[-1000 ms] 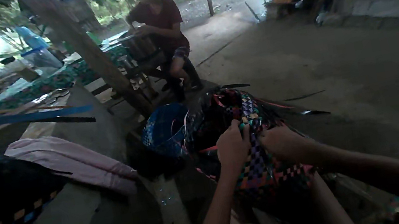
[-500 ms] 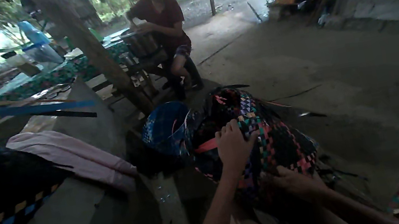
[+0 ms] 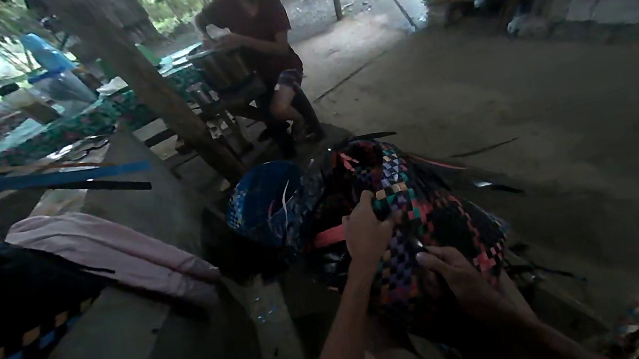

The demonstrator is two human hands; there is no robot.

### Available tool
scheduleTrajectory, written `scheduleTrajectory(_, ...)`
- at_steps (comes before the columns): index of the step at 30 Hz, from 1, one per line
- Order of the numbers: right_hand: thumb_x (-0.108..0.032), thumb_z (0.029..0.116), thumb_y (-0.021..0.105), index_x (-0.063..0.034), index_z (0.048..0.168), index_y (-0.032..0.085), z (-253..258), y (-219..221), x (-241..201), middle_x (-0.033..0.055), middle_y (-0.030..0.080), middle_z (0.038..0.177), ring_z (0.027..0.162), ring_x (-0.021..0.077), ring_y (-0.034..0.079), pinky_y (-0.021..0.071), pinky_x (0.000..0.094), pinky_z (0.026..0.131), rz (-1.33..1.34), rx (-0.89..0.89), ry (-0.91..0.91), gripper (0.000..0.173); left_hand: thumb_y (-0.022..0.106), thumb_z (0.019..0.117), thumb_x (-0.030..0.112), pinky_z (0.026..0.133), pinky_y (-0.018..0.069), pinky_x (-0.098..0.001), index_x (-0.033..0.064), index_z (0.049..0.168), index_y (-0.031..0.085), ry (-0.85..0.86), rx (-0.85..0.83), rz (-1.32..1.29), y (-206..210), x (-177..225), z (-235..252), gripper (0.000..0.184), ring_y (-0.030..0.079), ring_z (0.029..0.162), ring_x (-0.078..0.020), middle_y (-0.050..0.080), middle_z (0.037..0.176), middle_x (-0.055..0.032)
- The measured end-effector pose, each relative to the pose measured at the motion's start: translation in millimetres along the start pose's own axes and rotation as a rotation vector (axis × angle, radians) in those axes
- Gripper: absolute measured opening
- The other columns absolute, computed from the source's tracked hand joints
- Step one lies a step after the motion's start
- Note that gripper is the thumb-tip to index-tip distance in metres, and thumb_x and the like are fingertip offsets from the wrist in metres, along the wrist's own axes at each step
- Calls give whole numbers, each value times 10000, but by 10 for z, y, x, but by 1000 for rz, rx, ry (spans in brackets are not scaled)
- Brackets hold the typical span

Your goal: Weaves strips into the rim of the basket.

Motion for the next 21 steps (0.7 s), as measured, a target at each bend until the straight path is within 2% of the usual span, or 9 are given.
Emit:
scheduleTrajectory(2, -161, 1057, 361, -143, 813, 560, -17, -47, -79, -117, 470, 583, 478, -18, 445, 412, 147, 480, 10, -5, -5, 316, 688, 975, 356, 1112, 366, -556, -2, 1427, 506, 30, 11, 54, -5, 39, 18, 604, 605, 1242, -362, 654, 1284, -224)
scheduleTrajectory(4, -185, 1053, 309, -159, 841, 580, -49, -138, -195, -118, 524, 638, 508, -27, 461, 410, 135, 484, 78, -44, -59, 345, 642, 1002, 392, 1147, 328, -566, -30, 1483, 435, 103, -6, 83, -5, -18, 64, 673, 557, 1310, -382, 601, 1368, -250)
scheduleTrajectory(7, -219, 1036, 414, -114, 1094, 678, -30, -322, -397, -102, 642, 825, 624, -26, 542, 467, 143, 560, 44, -155, -243, 289, 660, 983, 258, 1177, 275, -607, -80, 1548, 282, 270, -131, 38, -41, -175, 137, 759, 465, 1395, -415, 486, 1477, -295)
scheduleTrajectory(9, -121, 1013, 481, -8, 1142, 677, 76, -364, -420, -24, 644, 977, 704, -13, 565, 500, 155, 626, -193, -113, -335, 261, 745, 921, 257, 1191, 257, -598, -71, 1564, 239, 265, -191, 79, -81, -126, 94, 881, 428, 1427, -396, 443, 1520, -280)
scheduleTrajectory(11, -46, 989, 565, 84, 1083, 679, 220, -313, -323, 104, 659, 1026, 794, 43, 630, 555, 189, 725, -386, -3, -402, 197, 764, 903, 401, 1148, 342, -571, -57, 1517, 357, 230, -100, 86, -42, -61, 33, 867, 534, 1334, -382, 559, 1413, -261)
scheduleTrajectory(13, -27, 966, 608, 129, 1126, 662, 324, -227, -229, 203, 697, 1037, 884, 157, 678, 560, 272, 826, -544, 87, -447, 230, 731, 933, 373, 1073, 420, -563, -69, 1442, 452, 232, -9, 11, 28, -44, -4, 730, 615, 1205, -407, 641, 1262, -273)
scheduleTrajectory(15, -17, 966, 615, 144, 1183, 623, 354, -166, -230, 208, 708, 1007, 882, 195, 705, 579, 309, 835, -592, 148, -477, 271, 694, 965, 341, 1034, 457, -552, -63, 1419, 479, 223, 3, -55, 47, -35, -21, 644, 637, 1153, -406, 658, 1205, -271)
scheduleTrajectory(19, 6, 920, 659, 118, 1084, 669, 322, -170, -354, 188, 709, 976, 868, 164, 697, 580, 275, 813, -575, 290, -562, 200, 690, 966, 354, 946, 514, -534, -70, 1347, 541, 255, 61, -137, 72, -73, -30, 589, 674, 1057, -380, 684, 1117, -253)
scheduleTrajectory(21, -5, 884, 697, 125, 1019, 694, 338, -182, -276, 251, 695, 1025, 937, 275, 684, 564, 359, 854, -638, 271, -546, 187, 691, 970, 321, 968, 504, -533, -59, 1361, 537, 221, 34, -110, 58, -23, -65, 567, 666, 1087, -386, 677, 1147, -256)
Point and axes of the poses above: each hand's wrist, its own z-axis towards the middle knuckle, its own y-axis out of the palm, x = y × z, the point moved 2 cm from there along z, towards the middle knuckle
